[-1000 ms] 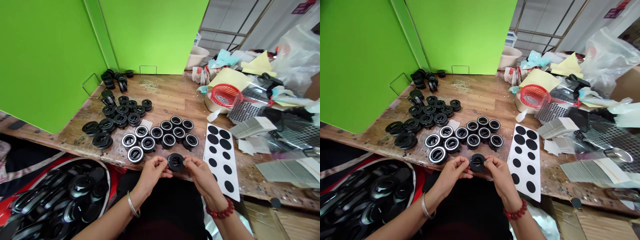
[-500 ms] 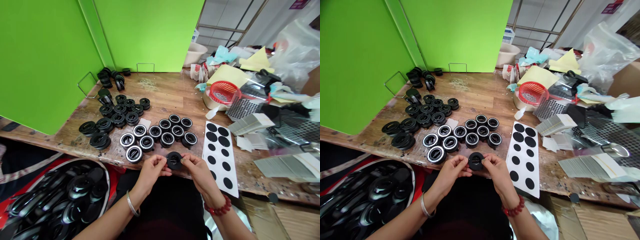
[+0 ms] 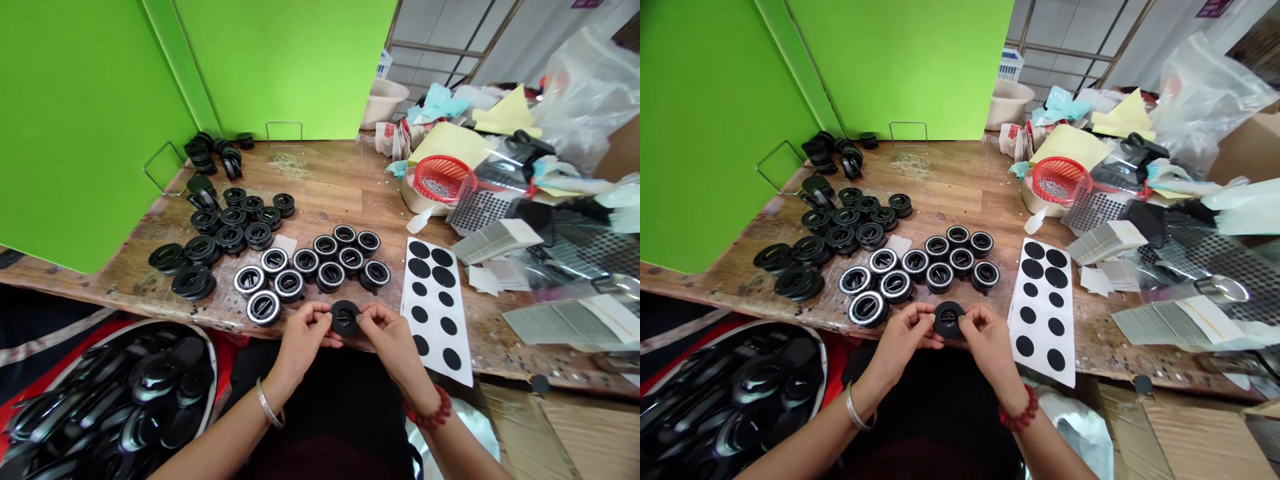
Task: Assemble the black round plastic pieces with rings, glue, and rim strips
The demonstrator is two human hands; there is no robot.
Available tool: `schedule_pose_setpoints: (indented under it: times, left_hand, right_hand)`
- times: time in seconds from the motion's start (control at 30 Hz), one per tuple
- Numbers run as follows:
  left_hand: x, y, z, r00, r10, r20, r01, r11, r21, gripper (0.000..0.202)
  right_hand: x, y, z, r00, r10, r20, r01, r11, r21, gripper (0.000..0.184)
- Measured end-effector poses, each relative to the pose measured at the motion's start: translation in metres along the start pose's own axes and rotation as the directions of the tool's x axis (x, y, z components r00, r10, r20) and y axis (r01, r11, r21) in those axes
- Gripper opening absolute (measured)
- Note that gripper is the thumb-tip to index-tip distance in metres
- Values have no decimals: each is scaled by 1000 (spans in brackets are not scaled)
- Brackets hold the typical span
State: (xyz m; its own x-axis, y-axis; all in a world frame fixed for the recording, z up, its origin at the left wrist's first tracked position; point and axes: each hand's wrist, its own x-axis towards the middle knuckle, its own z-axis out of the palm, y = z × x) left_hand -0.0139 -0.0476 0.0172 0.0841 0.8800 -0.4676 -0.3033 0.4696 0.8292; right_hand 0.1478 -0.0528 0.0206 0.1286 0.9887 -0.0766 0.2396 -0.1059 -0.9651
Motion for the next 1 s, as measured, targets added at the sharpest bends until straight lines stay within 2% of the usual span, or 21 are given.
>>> schedule_pose_setpoints:
  times: [0.07,0.13,0.17,0.23,0.3,0.37,0.47,0.63,0.73,0.83,0.93,1.0]
  left_hand:
    - [1,1,0,1000,8,1,-8,1000,20,37]
    - [1,2,-1,1000,7,2,-7,999,37,37]
    - [1,4,-1,1000,2,3,-2,999,44,37]
    - [1,6,-1,1000,-25,18,24,998,60,39]
    - [2,9,0,996,-69,56,64,995,82,42]
    - [4,10,3,990,-103,96,92,990,110,45]
    - [8,9,8,990,-92,109,74,985,155,47]
    - [12,-2,11,995,0,101,-21,977,211,48]
    - [11,-7,14,996,20,89,-38,978,206,49]
    - [0,-1,14,996,8,86,-21,988,153,51]
    - [-22,23,-4,995,1,101,-16,988,154,47]
    - [-40,45,-32,998,56,15,-58,979,197,44]
  right_hand:
    - [0,-3,-2,994,-112,-1,110,975,-194,28]
    - [1,-5,-7,990,-135,35,139,952,-273,25]
    - [3,-5,-9,993,-95,74,110,962,-248,24]
    - [8,-5,-14,979,50,199,-25,992,-124,33]
    - [14,-4,-15,926,175,334,-185,983,0,43]
    - [22,-3,-13,893,224,390,-267,962,58,47]
    - [32,-3,-4,896,237,375,-272,961,42,52]
    - [41,-7,10,926,211,314,-203,977,-61,53]
    - [39,-5,13,947,171,273,-163,985,-50,57]
    - [29,-1,7,941,190,279,-203,979,15,64]
    - [14,-1,-14,942,119,315,-185,965,187,65]
    - [4,-1,-34,951,42,306,-117,966,229,62]
